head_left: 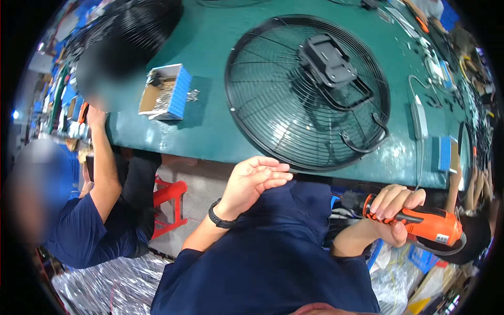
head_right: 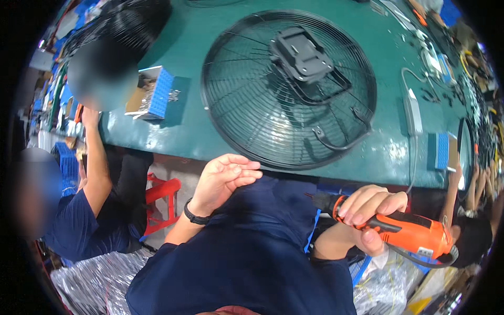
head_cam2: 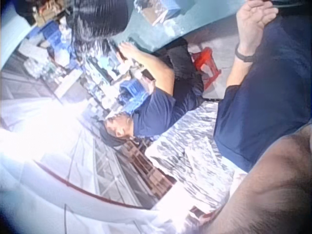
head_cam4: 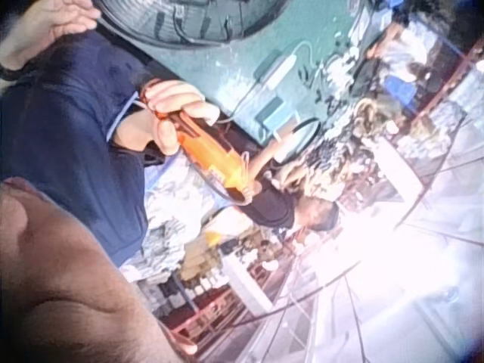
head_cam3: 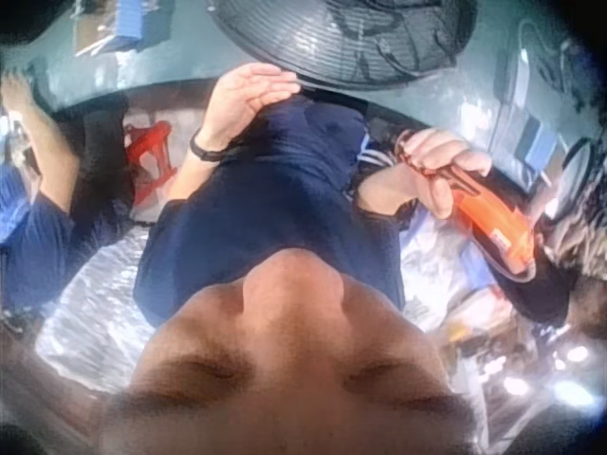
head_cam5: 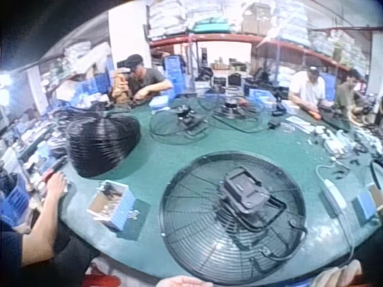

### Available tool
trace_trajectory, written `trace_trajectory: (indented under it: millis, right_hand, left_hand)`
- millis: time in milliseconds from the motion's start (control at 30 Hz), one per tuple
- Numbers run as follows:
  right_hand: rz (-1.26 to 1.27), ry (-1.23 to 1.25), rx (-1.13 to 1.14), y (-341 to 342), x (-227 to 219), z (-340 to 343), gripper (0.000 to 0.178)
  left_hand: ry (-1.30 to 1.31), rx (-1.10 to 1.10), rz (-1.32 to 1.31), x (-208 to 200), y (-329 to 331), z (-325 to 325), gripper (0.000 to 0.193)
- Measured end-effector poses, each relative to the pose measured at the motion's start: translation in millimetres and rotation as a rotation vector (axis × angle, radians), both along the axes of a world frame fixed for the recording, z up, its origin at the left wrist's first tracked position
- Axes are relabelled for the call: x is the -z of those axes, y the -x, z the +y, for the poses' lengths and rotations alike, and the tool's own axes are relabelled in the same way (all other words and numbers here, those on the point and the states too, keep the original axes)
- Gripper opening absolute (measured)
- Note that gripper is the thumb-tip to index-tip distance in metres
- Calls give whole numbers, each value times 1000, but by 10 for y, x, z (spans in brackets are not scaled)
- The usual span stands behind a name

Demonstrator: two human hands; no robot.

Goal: Assembling the protective covers and components of an industrial electric fan using a power screwdriver.

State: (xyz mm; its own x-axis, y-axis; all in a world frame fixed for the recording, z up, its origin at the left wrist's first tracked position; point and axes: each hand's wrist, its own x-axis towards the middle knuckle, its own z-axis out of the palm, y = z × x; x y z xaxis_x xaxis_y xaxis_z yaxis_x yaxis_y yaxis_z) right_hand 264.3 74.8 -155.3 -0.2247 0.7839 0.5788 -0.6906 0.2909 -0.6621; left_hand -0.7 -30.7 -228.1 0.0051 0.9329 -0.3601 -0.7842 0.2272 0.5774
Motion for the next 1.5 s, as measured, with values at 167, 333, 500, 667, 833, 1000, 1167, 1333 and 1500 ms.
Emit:
trace_trajectory:
  millis: [167,333,500,667,833,1000,1167,1333,1500]
  right_hand:
    - [17,-171,-124,110,-125,57,42]
    - [41,-219,-178,224,-102,42,43]
    - [20,-235,-34,386,-74,-10,48]
    - [61,-218,13,560,-21,-104,47]
    - [-20,-270,-33,614,-12,-94,48]
    - [-33,-271,-47,648,-28,-90,48]
    - [-18,-234,-53,678,-26,-84,49]
    - [-31,-233,-94,692,-13,-68,50]
    - [-37,-216,-112,712,1,-65,49]
  left_hand:
    - [62,131,31,57,-48,-23,19]
    - [53,178,6,50,-124,-12,20]
    - [130,108,27,31,-182,1,15]
    - [112,160,-210,84,-138,25,15]
    - [169,128,-263,69,-177,18,17]
    - [171,145,-207,58,-151,16,18]
    - [127,201,-293,108,-124,7,18]
    - [116,211,-306,116,-140,-10,19]
    - [99,221,-281,98,-131,-3,22]
